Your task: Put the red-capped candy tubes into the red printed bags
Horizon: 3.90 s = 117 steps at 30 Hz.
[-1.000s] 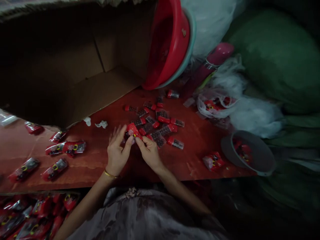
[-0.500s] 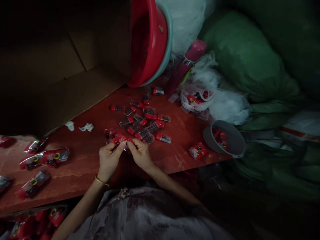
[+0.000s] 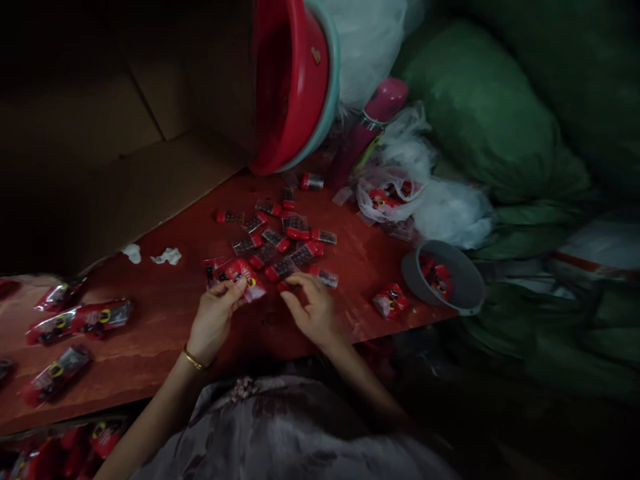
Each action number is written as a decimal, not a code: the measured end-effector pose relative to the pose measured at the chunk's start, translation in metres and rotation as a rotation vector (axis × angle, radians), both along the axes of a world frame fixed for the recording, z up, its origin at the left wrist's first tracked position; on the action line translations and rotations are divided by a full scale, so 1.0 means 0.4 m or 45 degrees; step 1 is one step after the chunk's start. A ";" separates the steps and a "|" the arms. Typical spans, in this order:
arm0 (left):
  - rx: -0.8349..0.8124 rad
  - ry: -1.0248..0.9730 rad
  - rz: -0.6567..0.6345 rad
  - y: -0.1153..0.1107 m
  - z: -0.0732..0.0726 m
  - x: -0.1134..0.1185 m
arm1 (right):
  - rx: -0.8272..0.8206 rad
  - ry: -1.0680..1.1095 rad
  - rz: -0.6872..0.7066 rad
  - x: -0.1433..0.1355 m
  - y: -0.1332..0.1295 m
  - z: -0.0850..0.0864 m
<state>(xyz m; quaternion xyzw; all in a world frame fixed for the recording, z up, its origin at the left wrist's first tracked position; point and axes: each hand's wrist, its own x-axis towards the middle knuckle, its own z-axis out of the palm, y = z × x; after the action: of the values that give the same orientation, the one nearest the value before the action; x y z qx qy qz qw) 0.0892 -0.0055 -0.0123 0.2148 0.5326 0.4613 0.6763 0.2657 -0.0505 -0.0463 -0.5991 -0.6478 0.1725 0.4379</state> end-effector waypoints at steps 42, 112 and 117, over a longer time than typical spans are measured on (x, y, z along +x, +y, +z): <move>0.011 -0.180 -0.204 -0.042 0.003 0.055 | -0.486 0.884 0.216 -0.053 -0.054 0.008; 0.476 0.512 -0.429 -0.028 -0.008 0.078 | -0.204 1.295 -0.170 -0.068 0.031 -0.020; 0.604 0.662 -0.470 -0.039 -0.001 0.069 | -0.254 1.314 -0.149 -0.069 0.036 -0.021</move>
<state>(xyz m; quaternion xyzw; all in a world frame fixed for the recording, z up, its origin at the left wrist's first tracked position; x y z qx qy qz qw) 0.1168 -0.0212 -0.0129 0.5668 0.5172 0.3724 0.5221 0.2379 -0.0360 -0.0546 -0.5102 -0.2939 0.4810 0.6496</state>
